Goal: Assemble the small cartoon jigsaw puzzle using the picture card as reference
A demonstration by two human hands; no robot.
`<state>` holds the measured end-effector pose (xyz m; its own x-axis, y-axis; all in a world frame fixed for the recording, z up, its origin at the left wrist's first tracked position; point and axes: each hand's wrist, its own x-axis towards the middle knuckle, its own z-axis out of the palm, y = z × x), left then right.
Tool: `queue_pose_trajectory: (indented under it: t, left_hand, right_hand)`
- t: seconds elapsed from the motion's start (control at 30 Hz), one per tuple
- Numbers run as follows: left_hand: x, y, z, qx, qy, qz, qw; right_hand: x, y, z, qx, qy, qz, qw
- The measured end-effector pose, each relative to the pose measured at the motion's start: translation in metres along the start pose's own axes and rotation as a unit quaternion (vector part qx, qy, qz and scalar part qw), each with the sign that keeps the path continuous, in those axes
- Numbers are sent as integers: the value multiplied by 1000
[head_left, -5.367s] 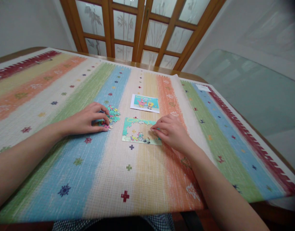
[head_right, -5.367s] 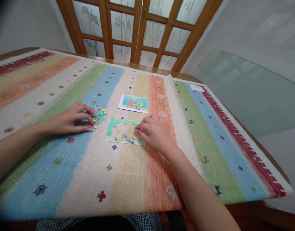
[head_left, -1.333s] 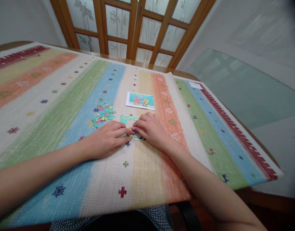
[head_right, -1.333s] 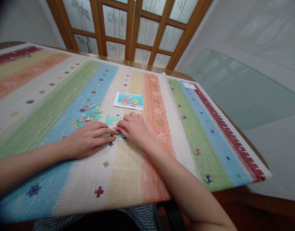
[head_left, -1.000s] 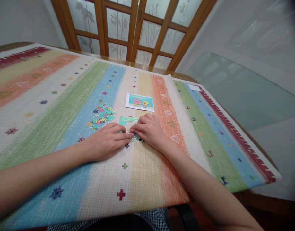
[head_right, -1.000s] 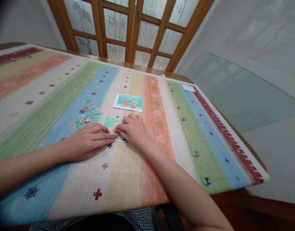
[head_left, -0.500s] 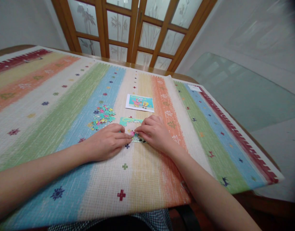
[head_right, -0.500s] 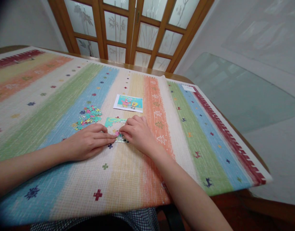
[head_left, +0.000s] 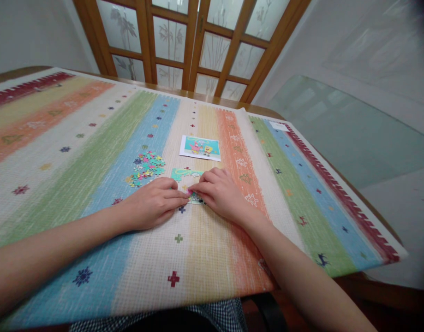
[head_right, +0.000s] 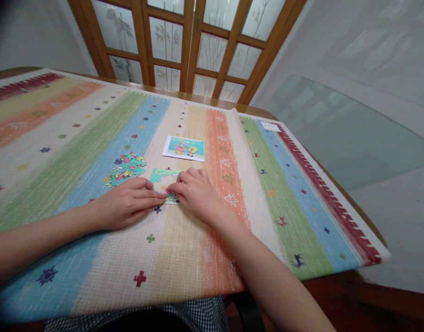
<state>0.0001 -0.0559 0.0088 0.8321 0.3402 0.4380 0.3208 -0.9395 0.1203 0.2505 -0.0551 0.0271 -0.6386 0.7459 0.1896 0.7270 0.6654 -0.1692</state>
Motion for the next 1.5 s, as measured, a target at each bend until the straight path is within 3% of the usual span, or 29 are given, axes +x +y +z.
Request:
queue_pose_trajectory:
  t: [0.13,0.23,0.3,0.43,0.47,0.6,0.83,0.97,1.2,1.4,1.5]
  left_hand:
    - [-1,1,2,-1,1,-5,1000]
    - [0,0,-1,3,5,-5,1000]
    - [0,-5,-7,13,45,-24,999]
    - [-7,-26,-27,56,189,-142,970]
    - [-11,-33,-32,71,196,-162,964]
    - [-33,-68,-45,109,155,-188,964]
    - [-58,-104,-47,152,71,-140,976]
    - [-61,-106,-51,138,16,-147,979]
    - [-64,-103,-59,110,-10,-109,988]
    - [-55,-93,-49,111,-29,-177,978]
    - [-50,-88,-42,112,-18,-218,969]
  right_hand:
    - [1,-4,1,-16,-4,-1,1000]
    - [-1,2,0,21,36,10,999]
    - [-3,10,-3,50,83,30,995]
    - [-9,29,-11,71,142,54,986]
    - [-10,33,-14,68,146,62,985]
    - [-15,41,-21,50,165,85,981]
    - [-20,45,-18,90,217,131,963]
    - [-20,45,-13,58,204,150,966]
    - [-17,43,-9,12,167,150,974]
    - [-18,45,-10,31,165,135,977]
    - [-20,45,-12,43,195,140,970]
